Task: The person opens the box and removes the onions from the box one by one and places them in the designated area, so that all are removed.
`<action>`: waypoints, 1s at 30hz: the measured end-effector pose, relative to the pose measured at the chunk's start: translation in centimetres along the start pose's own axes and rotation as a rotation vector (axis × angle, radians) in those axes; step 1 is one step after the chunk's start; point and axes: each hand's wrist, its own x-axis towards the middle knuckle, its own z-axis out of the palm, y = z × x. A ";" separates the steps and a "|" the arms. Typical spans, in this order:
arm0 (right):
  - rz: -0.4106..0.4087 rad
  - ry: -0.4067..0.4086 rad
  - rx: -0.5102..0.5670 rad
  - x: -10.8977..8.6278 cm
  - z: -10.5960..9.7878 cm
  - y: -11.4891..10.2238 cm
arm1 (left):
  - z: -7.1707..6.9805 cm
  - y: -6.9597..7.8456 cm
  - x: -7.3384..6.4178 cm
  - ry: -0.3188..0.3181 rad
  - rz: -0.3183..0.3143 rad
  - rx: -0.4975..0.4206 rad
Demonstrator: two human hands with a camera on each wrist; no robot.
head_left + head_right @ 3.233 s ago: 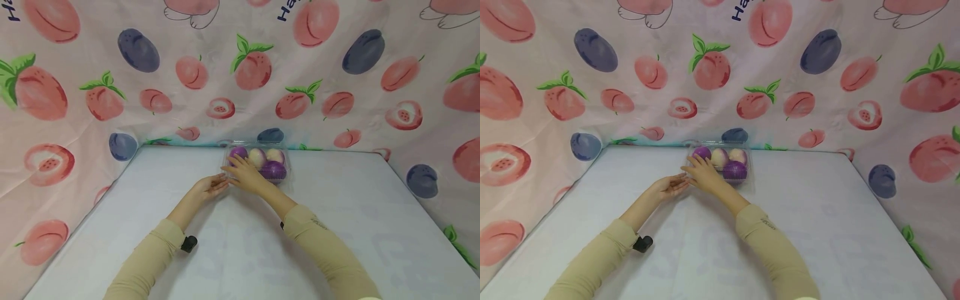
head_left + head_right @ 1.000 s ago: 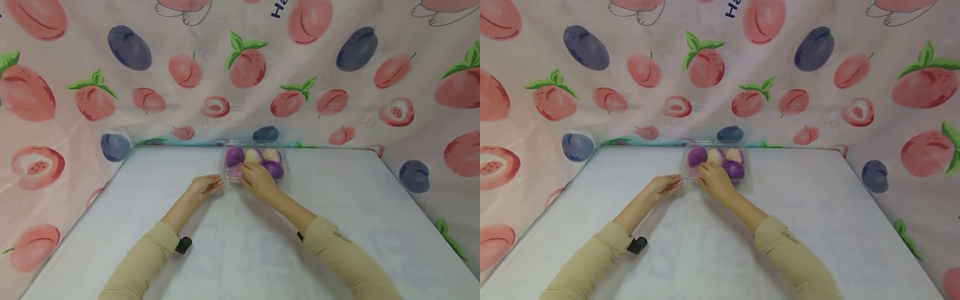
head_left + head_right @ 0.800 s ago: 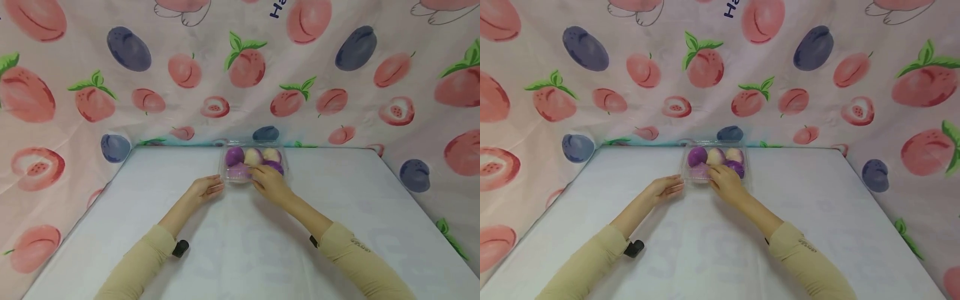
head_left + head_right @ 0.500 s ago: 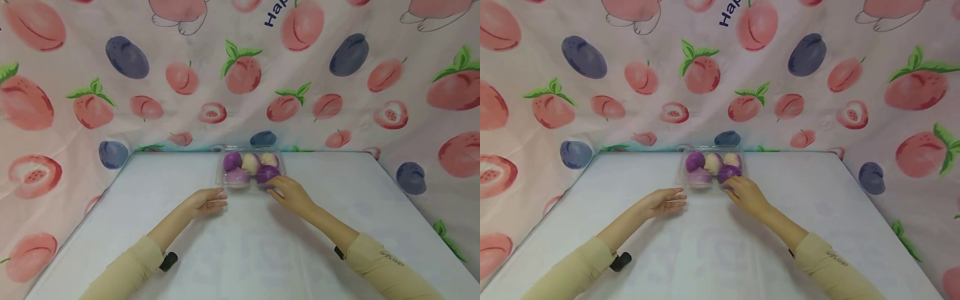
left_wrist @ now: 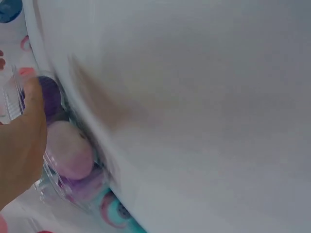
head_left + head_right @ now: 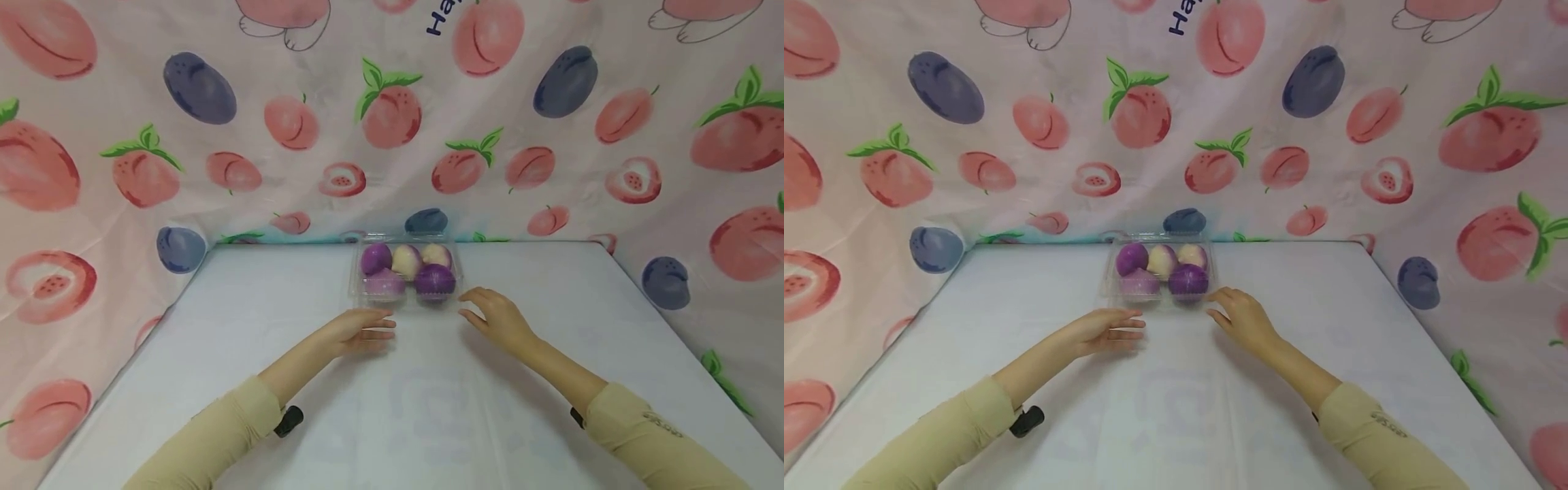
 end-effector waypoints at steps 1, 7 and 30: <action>0.012 0.000 -0.002 0.0 0.1 0.2 | 0.3 0.1 0.2 0.005 -0.003 -0.015; 0.070 0.035 -0.011 0.0 0.4 1.4 | 2.6 0.1 1.6 -0.004 -0.041 -0.110; 0.151 -0.066 0.010 2.0 1.0 2.7 | 7.8 0.0 6.3 0.168 0.018 -0.513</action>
